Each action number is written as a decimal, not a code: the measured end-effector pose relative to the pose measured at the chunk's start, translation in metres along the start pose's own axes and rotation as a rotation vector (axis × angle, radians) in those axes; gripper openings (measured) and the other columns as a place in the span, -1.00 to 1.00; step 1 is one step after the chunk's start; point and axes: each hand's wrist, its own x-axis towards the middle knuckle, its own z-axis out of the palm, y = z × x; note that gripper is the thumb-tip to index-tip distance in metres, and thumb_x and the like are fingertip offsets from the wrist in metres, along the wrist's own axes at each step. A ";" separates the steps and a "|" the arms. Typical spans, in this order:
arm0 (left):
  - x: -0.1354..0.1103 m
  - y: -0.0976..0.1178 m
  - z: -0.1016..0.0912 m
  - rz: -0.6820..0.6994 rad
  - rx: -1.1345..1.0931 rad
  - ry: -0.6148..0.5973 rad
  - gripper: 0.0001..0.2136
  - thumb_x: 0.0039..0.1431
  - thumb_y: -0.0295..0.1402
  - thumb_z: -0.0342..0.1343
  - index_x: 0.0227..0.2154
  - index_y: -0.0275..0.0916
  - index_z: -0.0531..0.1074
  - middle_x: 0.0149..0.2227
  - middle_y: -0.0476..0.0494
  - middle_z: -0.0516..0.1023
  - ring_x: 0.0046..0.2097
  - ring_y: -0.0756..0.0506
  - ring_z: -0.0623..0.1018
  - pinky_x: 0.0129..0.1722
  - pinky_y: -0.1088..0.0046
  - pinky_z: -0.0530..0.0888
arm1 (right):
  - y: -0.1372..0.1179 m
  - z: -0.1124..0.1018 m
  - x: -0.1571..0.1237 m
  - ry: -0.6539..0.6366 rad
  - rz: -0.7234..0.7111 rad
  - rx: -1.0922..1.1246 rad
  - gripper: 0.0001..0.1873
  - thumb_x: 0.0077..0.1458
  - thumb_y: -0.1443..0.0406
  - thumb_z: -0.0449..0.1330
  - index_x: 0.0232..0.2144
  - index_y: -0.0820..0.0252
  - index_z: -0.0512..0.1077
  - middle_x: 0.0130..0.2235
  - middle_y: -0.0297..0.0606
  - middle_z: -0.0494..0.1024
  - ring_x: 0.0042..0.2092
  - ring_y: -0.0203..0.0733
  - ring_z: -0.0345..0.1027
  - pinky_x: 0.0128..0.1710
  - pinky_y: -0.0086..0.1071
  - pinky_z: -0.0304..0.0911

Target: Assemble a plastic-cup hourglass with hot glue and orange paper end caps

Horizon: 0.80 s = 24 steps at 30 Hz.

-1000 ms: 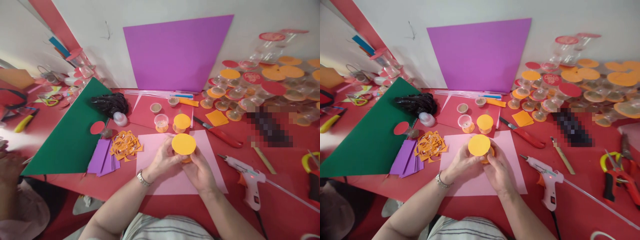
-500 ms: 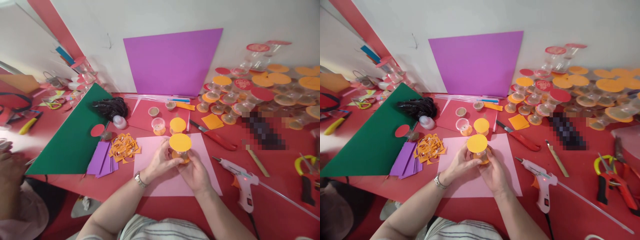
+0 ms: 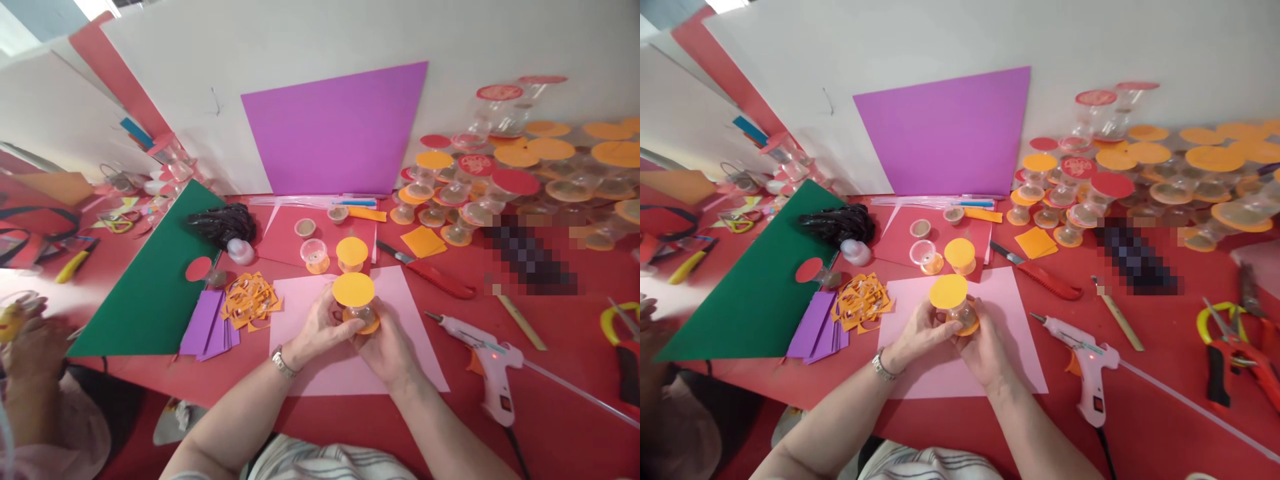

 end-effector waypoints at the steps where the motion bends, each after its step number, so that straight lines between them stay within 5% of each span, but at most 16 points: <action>1: 0.000 -0.001 0.000 0.006 0.026 0.003 -0.38 -0.01 0.00 0.33 0.04 -0.26 0.38 -0.12 -0.21 0.51 -0.04 -0.22 0.52 -0.08 0.27 0.52 | 0.000 0.000 0.000 0.003 0.000 0.000 -0.76 -0.06 0.17 0.42 -0.35 0.16 0.56 -0.32 -0.37 0.66 -0.33 -0.30 0.51 -0.30 -0.47 0.44; 24: 0.001 0.009 0.002 0.155 0.263 -0.017 -0.60 0.05 -0.23 0.31 -0.06 -0.24 0.44 -0.09 -0.19 0.45 -0.03 -0.21 0.48 0.00 0.26 0.50 | 0.002 0.001 0.000 -0.042 0.001 -0.074 -0.82 -0.08 0.20 0.37 -0.37 0.10 0.53 -0.41 -0.40 0.61 -0.31 -0.20 0.52 -0.26 -0.37 0.48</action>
